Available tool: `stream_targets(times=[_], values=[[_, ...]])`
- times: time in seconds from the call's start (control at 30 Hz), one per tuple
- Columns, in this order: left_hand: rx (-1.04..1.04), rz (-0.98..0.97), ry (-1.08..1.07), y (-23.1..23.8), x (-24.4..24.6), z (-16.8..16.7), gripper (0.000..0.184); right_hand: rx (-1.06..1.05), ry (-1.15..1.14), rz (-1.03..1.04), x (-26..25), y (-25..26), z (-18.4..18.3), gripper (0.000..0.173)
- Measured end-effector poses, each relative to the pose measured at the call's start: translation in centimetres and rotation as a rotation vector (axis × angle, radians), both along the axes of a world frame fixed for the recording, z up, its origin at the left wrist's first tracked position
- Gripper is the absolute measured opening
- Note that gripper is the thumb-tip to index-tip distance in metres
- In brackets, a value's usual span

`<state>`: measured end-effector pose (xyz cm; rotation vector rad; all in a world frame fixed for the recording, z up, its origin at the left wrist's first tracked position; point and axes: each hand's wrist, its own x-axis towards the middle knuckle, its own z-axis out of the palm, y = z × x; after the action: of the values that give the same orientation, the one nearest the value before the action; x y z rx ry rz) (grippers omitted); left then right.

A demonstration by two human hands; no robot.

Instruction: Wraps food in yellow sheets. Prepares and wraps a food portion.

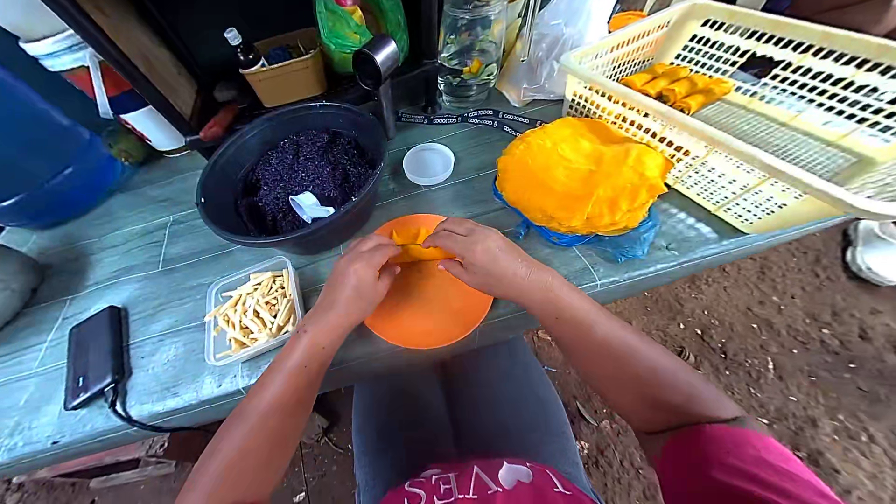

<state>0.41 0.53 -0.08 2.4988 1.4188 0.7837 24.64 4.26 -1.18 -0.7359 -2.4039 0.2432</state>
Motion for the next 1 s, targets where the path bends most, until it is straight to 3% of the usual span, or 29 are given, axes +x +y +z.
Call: stream_targets(times=[0.17,0.5,0.67,1.0], values=[[-0.024,0.0,0.024,0.5,0.4,0.4,0.02,0.037,-0.015,-0.006,0.2,0.7,-0.5,0.023],[-0.297,0.084,0.218,2.5,2.0,3.7,0.032,0.02,-0.048,-0.111,-0.1,1.6,-0.1,0.02],[-0.296,0.026,0.175,3.8,1.8,4.0,0.027,0.001,-0.1,-0.056,0.0,2.5,0.3,0.019],[-0.213,-0.02,0.135,3.7,1.3,2.8,0.016,-0.107,0.007,-0.033,0.1,2.9,0.0,0.016]])
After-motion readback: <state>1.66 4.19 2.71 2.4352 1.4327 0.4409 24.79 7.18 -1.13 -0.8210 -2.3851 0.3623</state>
